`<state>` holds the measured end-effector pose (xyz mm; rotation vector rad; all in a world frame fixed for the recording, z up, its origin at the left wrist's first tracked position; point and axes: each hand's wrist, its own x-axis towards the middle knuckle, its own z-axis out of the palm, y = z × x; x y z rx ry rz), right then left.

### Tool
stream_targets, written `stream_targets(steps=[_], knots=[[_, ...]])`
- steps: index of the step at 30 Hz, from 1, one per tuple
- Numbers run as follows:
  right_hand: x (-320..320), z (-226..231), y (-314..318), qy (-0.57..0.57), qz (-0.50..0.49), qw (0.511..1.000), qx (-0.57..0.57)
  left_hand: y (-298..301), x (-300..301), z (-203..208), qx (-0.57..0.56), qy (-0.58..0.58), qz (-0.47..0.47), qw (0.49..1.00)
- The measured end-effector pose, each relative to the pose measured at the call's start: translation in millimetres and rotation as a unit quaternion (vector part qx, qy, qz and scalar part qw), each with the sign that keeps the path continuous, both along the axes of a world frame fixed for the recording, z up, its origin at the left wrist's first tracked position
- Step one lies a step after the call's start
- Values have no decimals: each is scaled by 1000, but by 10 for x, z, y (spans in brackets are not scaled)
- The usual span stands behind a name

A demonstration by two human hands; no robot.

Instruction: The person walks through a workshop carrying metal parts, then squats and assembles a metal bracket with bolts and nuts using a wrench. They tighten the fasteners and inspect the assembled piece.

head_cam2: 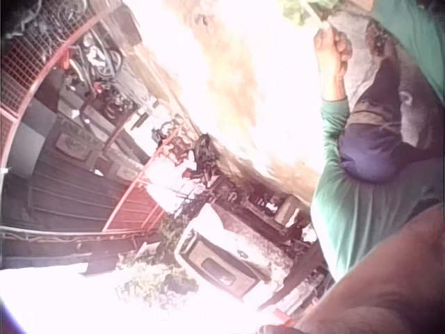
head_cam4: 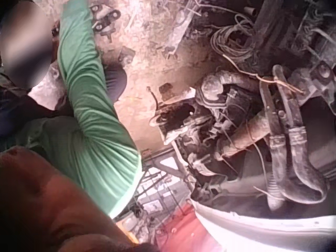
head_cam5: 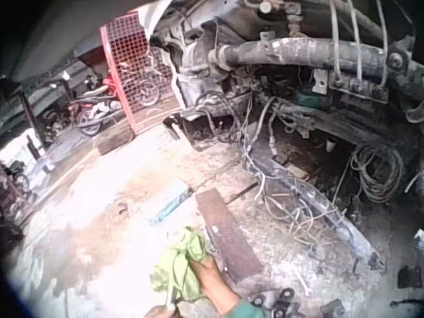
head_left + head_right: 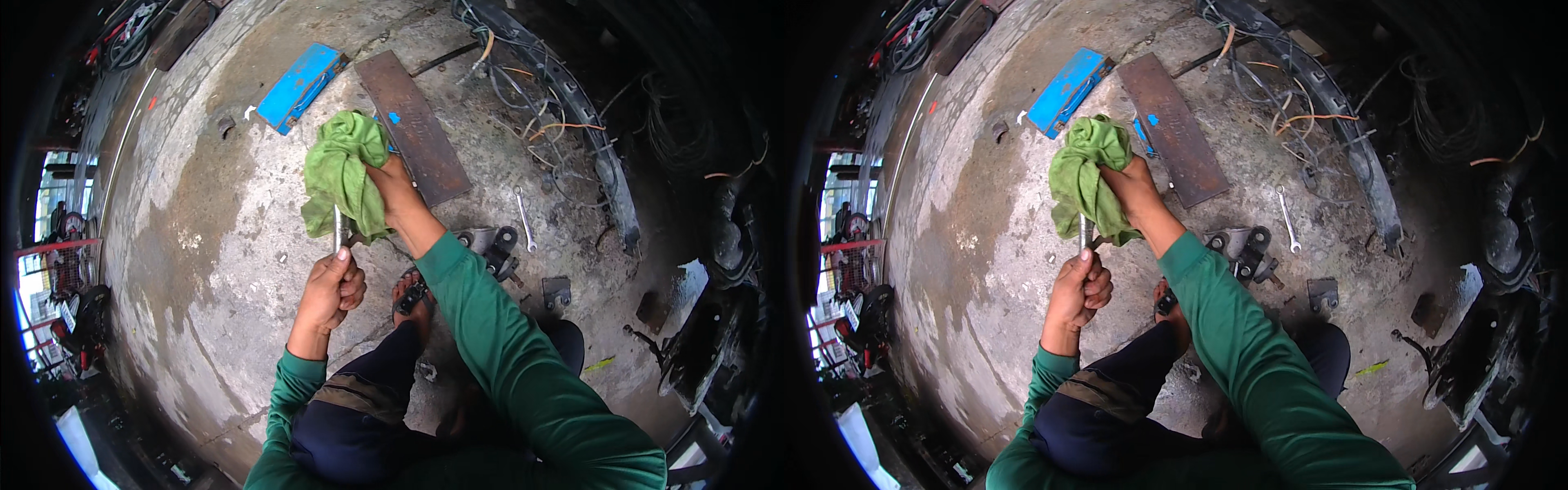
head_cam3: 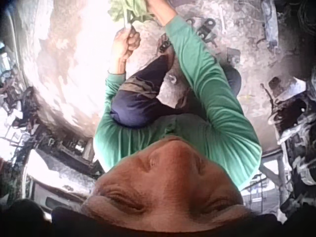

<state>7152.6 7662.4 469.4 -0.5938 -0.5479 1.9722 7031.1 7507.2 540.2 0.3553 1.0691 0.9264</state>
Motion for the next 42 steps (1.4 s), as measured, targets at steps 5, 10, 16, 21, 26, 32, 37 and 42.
stream_targets(steps=[5, 10, 16, 21, 26, 32, 37, 42], knots=[[283, -211, 195, -23, -230, 958, -171, -230, -193, 225, 83, 161, 61, 982], [540, -55, -539, 66, 76, 994, -52, -126, -302, -139, 265, 551, 55, 789], [326, 29, -732, -18, -59, 998, -14, -141, 47, -343, 243, 530, -283, 762], [372, 35, -714, -129, -90, 985, 76, -65, -186, -688, 138, 325, 72, 933], [470, 103, -759, -167, -64, 978, 108, 358, -500, -909, 228, 355, 107, 900], [636, 256, -577, -388, 35, 900, 195, 417, -251, -989, 246, 172, 46, 953], [884, 618, -250, -470, -127, 849, 206, 494, -638, -1108, 108, 245, 116, 957], [1313, 310, 180, -608, -52, 717, 338, 522, -702, -1340, 36, 146, 228, 962]])
